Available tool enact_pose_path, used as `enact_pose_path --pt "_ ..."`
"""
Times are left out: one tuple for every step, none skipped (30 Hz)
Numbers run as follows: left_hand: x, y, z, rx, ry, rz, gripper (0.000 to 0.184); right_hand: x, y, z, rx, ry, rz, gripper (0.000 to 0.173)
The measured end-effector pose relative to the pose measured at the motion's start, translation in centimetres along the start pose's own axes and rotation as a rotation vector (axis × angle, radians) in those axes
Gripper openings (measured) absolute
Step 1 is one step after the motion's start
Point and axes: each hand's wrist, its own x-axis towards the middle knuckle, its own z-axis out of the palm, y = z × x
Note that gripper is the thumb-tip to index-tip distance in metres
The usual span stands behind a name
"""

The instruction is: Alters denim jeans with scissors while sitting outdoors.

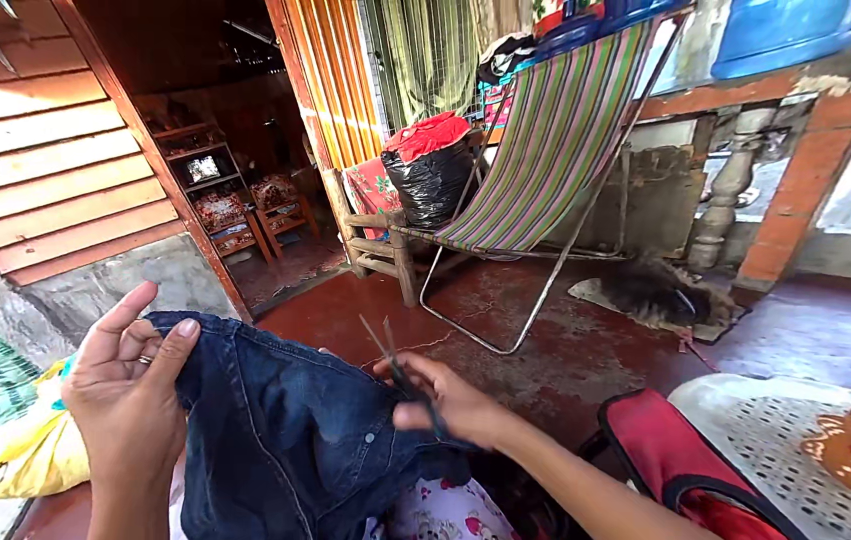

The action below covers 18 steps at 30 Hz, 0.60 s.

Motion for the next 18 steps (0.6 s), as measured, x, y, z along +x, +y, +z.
enact_pose_path --pt "-0.1 0.0 0.0 -0.004 -0.007 -0.007 0.057 -0.6 0.1 0.8 -0.148 0.032 -0.042 0.067" --pt "-0.2 0.0 0.0 -0.014 -0.021 -0.013 0.057 -1.1 0.5 1.6 -0.290 0.079 -0.068 0.056" --pt "-0.2 0.1 -0.2 -0.028 -0.035 -0.022 0.057 -1.6 1.0 2.2 -0.390 0.137 -0.071 0.047" --pt "-0.3 0.2 -0.5 -0.037 -0.053 -0.038 0.056 -2.0 1.3 2.7 -0.404 0.176 -0.065 0.043" --pt "-0.2 0.4 -1.0 -0.046 -0.070 -0.052 0.054 -2.2 1.2 2.8 -0.348 0.185 -0.049 0.042" --pt "0.2 0.7 -1.7 -0.061 -0.079 -0.066 0.052 -2.4 0.8 2.8 -0.251 0.162 -0.025 0.042" --pt "0.7 1.0 -2.4 -0.068 -0.077 -0.081 0.050 -2.7 -0.1 2.6 -0.149 0.103 -0.002 0.042" --pt "1.3 1.2 -3.1 -0.074 -0.065 -0.101 0.049 -3.1 -1.0 2.6 -0.052 0.010 0.015 0.042" --pt "1.9 1.4 -3.6 -0.088 -0.054 -0.123 0.048 -3.7 -1.9 2.7 0.011 -0.104 0.014 0.042" --pt "2.7 1.5 -3.6 -0.104 -0.054 -0.134 0.048 -4.2 -2.6 3.0 0.048 -0.210 -0.016 0.039" --pt "3.5 1.3 -3.0 -0.120 -0.070 -0.126 0.049 -4.8 -3.1 3.7 0.082 -0.289 -0.056 0.036" --pt "4.2 0.9 -2.0 -0.129 -0.113 -0.106 0.048 -5.4 -3.1 4.4 0.123 -0.335 -0.086 0.033" --pt "4.6 0.0 -0.8 -0.132 -0.185 -0.069 0.047 -6.0 -2.7 5.1 0.163 -0.341 -0.106 0.031" --pt "4.7 -1.3 0.7 -0.124 -0.273 -0.019 0.046 -6.6 -2.1 5.6 0.215 -0.307 -0.112 0.030" --pt "4.4 -3.0 2.4 -0.089 -0.365 0.027 0.045 -7.2 -1.2 6.0 0.274 -0.241 -0.093 0.031" --pt "3.9 -5.1 4.2 -0.006 -0.420 0.048 0.046 -7.9 -0.2 6.3 0.335 -0.140 -0.043 0.033" --pt "2.8 -7.5 6.2 0.129 -0.438 0.007 0.048 -8.7 0.8 6.6 0.379 -0.010 0.034 0.036" --pt "1.2 -9.8 8.2 0.270 -0.456 -0.087 0.052 -9.7 1.9 6.8 0.374 0.134 0.130 0.037"
